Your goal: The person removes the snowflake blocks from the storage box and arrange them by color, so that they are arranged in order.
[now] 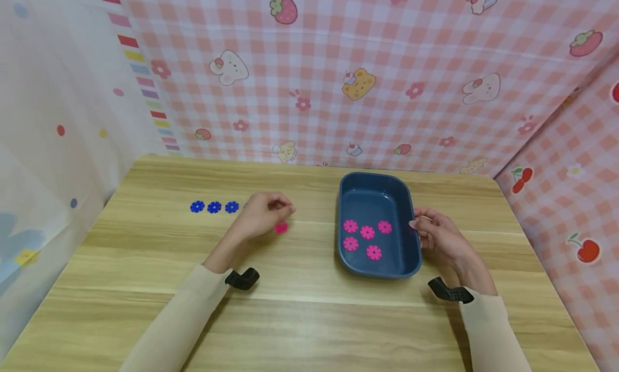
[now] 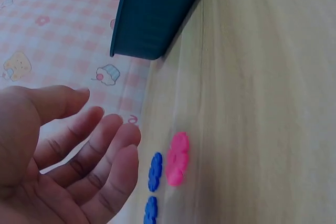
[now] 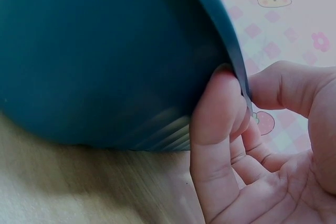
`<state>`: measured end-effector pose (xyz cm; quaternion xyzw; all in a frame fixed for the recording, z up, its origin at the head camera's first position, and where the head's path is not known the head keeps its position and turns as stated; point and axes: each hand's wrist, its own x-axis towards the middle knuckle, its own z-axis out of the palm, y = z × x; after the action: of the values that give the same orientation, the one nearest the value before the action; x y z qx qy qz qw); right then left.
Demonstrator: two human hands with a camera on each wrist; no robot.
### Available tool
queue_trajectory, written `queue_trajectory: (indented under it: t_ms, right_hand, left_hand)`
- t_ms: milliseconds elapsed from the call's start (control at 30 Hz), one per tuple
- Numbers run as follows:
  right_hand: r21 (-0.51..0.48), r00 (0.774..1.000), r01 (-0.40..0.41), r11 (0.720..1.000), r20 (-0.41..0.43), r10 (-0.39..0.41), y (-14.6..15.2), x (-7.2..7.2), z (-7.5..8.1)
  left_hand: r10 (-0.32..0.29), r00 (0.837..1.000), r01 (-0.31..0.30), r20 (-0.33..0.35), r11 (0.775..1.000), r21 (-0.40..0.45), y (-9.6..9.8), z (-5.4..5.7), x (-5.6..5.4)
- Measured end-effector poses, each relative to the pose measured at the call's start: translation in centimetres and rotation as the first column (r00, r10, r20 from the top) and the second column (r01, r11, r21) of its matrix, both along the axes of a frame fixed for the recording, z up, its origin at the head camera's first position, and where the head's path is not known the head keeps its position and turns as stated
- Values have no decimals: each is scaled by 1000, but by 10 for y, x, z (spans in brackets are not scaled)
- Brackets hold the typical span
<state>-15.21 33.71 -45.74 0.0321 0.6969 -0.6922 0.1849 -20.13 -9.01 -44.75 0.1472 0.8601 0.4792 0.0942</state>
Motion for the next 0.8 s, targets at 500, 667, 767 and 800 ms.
queue_trajectory:
  t_ms: [500,667,767,800]
  right_hand:
    - [-27,1000,4,1000,-2,-4,-1,0,0]
    - [-32,1000,4,999,-6,-5,-1,0,0]
    - [-45,1000,1,999,-13,-2,-1,1,0]
    - [-50,1000,1,999,-16,-2,-1,1,0]
  left_hand:
    - [-170,975,171,-144,985,-8,37,22,-10]
    - [-226,953,231,-204,973,1,51,28,-14]
    - [-245,945,255,-218,967,15,60,31,-16]
    - [-249,944,260,-218,965,22,63,32,-16]
